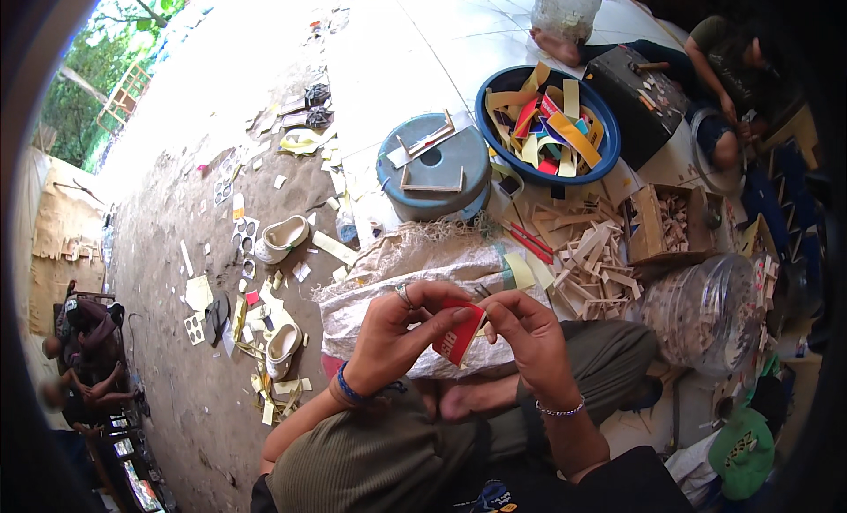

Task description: The person assembles small craft parts by cutting yellow and red printed strips with scissors, folding them, and gluing them onto wooden frames. They handle multiple pieces one at a time, applying glue and pressing the strips into place.

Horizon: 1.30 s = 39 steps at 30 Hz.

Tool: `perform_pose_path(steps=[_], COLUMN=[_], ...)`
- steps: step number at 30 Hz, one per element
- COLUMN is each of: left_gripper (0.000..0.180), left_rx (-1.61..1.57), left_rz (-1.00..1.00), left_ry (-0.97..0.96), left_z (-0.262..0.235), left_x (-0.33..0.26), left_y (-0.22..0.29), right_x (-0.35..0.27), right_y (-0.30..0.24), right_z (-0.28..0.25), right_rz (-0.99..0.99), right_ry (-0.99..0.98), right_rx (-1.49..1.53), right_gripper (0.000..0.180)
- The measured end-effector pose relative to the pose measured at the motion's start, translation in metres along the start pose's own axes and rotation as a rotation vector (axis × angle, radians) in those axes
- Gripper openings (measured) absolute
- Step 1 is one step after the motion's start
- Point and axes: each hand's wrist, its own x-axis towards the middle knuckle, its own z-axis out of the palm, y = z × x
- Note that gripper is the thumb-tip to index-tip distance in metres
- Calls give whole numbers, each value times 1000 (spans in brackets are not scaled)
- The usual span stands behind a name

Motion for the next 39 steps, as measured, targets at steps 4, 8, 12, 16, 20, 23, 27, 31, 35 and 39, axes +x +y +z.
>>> perform_pose_path(steps=[4,8,12,16,20,23,27,31,35,39], left_gripper=[16,17,18,19,17,17,17,17,18,19], left_rx=[131,165,290,375,342,349,356,352,354,363], left_rz=[90,146,217,261,243,257,256,252,242,240], left_ry=[2,11,-11,3,46,53,53,55,48,47], left_z=[-1,0,-2,-4,-2,-2,-3,-4,-4,-4], left_x=[-1,1,1,-2,-3,-4,-5,-6,-6,-7], left_y=[0,2,10,16,16,15,15,16,17,19], right_x=[-4,-2,-1,-5,-6,-5,-6,-7,-7,-6], right_y=[3,8,9,8,5,5,3,2,1,-3], right_z=[4,7,6,5,4,3,2,1,1,2], right_rz=[-3,-34,-76,-62,-64,-63,-82,-108,-95,-104], right_ry=[19,88,89,89,52,46,32,22,18,28], right_rx=[22,-79,-196,-196,-213,-267,-314,-275,-296,-362], right_gripper=[20,18,17,16,17,18,19,19,19,19])
